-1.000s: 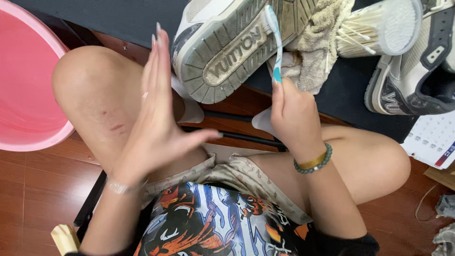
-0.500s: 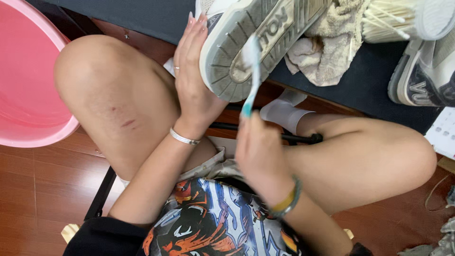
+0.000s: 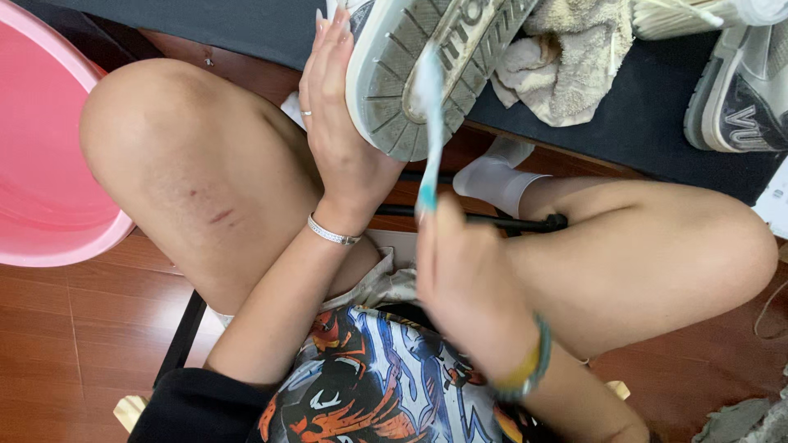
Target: The person cleans a white and grey sneaker by scrubbing the sole and side panels with a toothbrush and wiping the upper with a cloth. They use cotton swabs to clean the eyelets and crevices, then scrub the outsole pattern with the toothbrush.
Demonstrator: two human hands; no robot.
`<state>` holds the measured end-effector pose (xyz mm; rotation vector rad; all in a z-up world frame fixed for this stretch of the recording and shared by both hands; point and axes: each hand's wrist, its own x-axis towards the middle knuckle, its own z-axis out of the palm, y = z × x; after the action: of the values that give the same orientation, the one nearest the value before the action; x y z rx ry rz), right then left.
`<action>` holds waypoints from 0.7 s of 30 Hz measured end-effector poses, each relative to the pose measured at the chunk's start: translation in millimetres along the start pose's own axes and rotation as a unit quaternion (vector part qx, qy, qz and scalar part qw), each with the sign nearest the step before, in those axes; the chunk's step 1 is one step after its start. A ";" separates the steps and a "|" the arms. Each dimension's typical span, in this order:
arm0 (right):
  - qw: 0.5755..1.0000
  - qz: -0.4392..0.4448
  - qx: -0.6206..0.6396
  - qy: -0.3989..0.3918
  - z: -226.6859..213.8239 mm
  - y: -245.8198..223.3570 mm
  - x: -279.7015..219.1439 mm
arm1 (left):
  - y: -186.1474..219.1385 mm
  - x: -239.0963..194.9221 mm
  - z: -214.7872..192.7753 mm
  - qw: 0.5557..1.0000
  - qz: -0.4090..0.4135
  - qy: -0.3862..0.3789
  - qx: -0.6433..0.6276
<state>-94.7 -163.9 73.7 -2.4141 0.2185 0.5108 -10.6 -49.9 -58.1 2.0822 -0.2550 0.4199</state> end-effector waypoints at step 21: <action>0.991 -0.029 -0.132 0.012 -27.0 20.3 35.2 | -3.4 6.6 -6.8 0.999 0.009 -0.021 -0.042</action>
<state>-60.1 -197.6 66.8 -2.6759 0.0942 0.5107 -4.7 -42.3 -54.9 2.0087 -0.3122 0.3701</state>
